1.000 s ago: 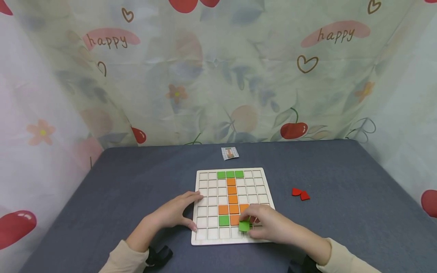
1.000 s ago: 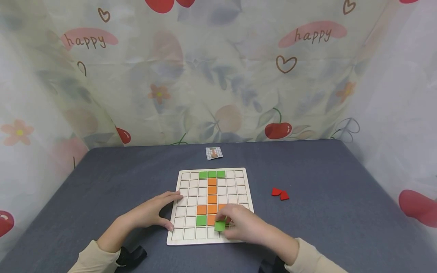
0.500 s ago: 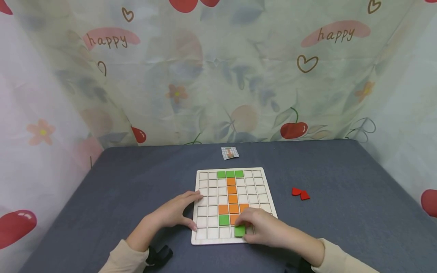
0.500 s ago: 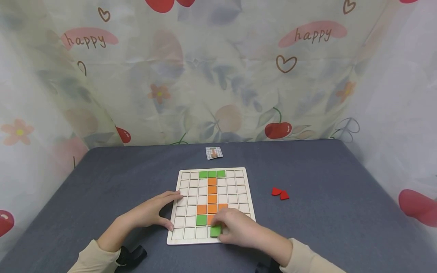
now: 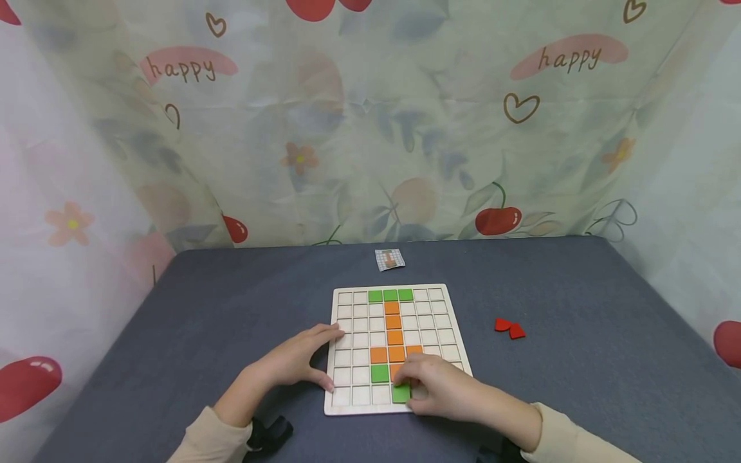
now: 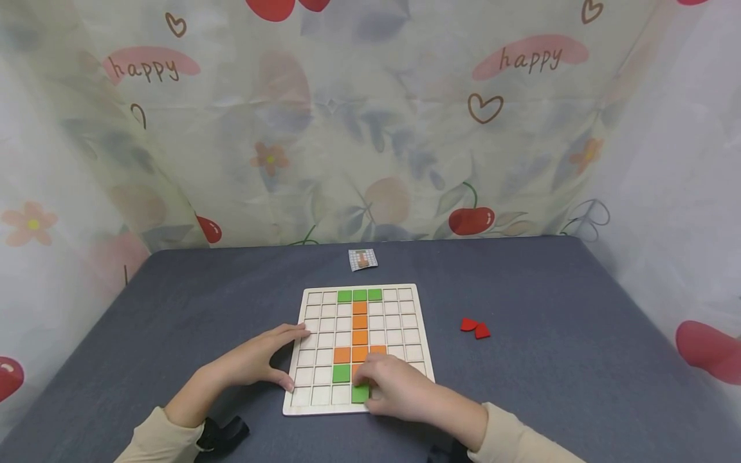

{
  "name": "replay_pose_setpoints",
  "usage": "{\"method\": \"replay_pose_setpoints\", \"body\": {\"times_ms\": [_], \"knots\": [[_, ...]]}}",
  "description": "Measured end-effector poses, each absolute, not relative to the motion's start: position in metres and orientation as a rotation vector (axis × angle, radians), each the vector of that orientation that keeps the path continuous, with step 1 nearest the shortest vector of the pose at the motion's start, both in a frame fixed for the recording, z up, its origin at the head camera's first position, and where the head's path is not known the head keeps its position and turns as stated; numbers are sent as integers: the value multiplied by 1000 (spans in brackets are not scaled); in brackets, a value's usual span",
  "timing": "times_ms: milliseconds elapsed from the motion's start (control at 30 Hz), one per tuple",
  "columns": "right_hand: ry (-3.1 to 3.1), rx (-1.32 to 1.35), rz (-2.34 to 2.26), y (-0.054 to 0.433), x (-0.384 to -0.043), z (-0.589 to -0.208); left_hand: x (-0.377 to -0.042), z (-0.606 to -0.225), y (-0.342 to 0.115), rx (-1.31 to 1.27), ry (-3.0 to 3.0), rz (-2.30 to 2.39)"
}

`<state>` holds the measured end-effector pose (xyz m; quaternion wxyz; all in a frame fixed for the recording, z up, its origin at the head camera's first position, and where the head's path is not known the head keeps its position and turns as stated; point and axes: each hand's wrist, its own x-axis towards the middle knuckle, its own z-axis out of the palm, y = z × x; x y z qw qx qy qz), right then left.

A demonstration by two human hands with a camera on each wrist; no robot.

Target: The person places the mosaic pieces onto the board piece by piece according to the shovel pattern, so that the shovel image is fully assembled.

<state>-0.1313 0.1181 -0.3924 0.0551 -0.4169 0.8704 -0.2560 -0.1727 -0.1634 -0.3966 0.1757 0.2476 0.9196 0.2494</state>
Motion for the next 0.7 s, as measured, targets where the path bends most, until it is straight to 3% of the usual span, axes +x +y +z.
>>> {"method": "replay_pose_setpoints", "body": {"times_ms": [700], "knots": [[2666, -1144, -860, 129, -139, -386, -173, -398, -163, 695, 2611, 707]]}}
